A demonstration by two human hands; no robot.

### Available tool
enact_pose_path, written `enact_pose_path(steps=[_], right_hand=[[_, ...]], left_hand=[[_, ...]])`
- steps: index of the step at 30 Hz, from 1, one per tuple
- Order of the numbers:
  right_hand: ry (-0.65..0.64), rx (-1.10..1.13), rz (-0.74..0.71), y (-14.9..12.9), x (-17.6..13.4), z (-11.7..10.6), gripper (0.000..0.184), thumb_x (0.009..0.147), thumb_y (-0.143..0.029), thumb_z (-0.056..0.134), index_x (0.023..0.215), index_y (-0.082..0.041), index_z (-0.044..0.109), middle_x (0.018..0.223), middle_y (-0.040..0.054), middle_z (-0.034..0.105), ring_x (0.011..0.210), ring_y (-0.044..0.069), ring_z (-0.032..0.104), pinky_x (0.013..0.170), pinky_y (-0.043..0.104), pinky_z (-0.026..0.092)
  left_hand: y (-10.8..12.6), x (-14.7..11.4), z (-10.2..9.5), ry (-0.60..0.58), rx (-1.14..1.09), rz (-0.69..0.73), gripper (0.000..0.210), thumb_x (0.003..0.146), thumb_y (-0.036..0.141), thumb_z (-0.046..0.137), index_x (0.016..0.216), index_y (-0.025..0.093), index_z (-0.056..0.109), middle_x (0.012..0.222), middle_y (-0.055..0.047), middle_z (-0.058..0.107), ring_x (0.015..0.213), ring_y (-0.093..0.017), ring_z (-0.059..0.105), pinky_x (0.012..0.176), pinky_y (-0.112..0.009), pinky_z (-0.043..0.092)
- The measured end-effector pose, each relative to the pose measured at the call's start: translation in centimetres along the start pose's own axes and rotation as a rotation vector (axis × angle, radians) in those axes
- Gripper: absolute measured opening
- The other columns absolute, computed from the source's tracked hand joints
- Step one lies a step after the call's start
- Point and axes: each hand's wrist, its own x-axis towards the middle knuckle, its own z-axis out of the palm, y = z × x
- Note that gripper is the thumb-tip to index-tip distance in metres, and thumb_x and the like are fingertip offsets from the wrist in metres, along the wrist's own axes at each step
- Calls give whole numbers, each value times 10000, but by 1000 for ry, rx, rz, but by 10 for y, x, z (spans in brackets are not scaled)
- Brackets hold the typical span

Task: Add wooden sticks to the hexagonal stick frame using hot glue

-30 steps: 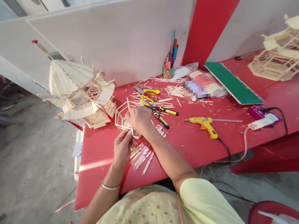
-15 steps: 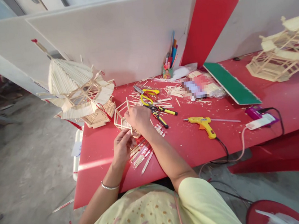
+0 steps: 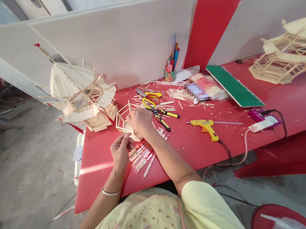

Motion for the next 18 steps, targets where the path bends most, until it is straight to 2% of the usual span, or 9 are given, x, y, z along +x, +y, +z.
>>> enact_pose_path(steps=[2,3,4,6,8,10,12,14,18], right_hand=[[4,8,-12,1,0,1,403,1015,-343,446,1013,-183,816,1007,133,809,954,244,750,809,296,499],[5,11,-18,1,0,2,402,1014,-340,447,1010,-180,816,1009,135,809,955,244,750,810,295,499],[5,12,-21,1,0,2,400,1013,-333,447,1006,-179,815,1013,134,809,957,245,749,813,296,500],[3,8,-23,2,0,3,401,1014,-308,434,1001,-180,814,1024,133,808,963,248,748,821,301,503],[0,-1,-20,1,-1,3,401,1015,-291,426,1007,-172,810,1033,139,805,978,260,749,828,309,509],[1,-8,-4,0,-1,2,400,1017,-304,429,1026,-161,803,1034,153,801,990,276,751,829,318,517],[9,-9,24,-1,-1,3,395,1015,-318,437,1039,-158,798,1030,163,799,993,286,754,828,326,522],[22,-4,38,-1,-1,3,392,1012,-320,441,1038,-160,798,1022,164,799,988,286,757,823,328,523],[28,5,8,0,-2,4,381,1011,-323,455,1041,-169,802,1011,147,801,990,284,755,815,326,520]], left_hand=[[7,3,-10,130,170,256,229,903,400,736,906,173,769,614,15,647,511,-95,557,512,-220,467],[15,8,-14,167,271,410,194,917,367,725,914,179,775,632,10,658,542,-102,578,551,-228,493],[25,14,-18,156,396,566,153,918,325,724,930,185,785,675,-2,687,584,-107,602,589,-232,509],[49,34,-20,9,615,800,118,919,258,715,969,198,803,884,-54,767,726,-132,673,653,-244,533],[74,59,-16,-214,744,940,147,932,217,677,992,203,812,1024,-88,789,891,-177,720,762,-283,573],[91,84,-7,-439,793,996,228,944,156,612,1045,204,811,1066,-95,802,984,-206,738,879,-335,585],[99,105,3,-568,822,1007,323,913,81,547,1056,195,814,1072,-94,809,987,-213,750,883,-338,586],[100,118,9,-623,854,983,393,852,30,512,1037,185,821,1016,-84,818,934,-210,760,841,-317,583],[94,130,11,-654,920,866,410,804,39,516,1019,184,834,907,-57,822,807,-196,753,752,-277,561]])
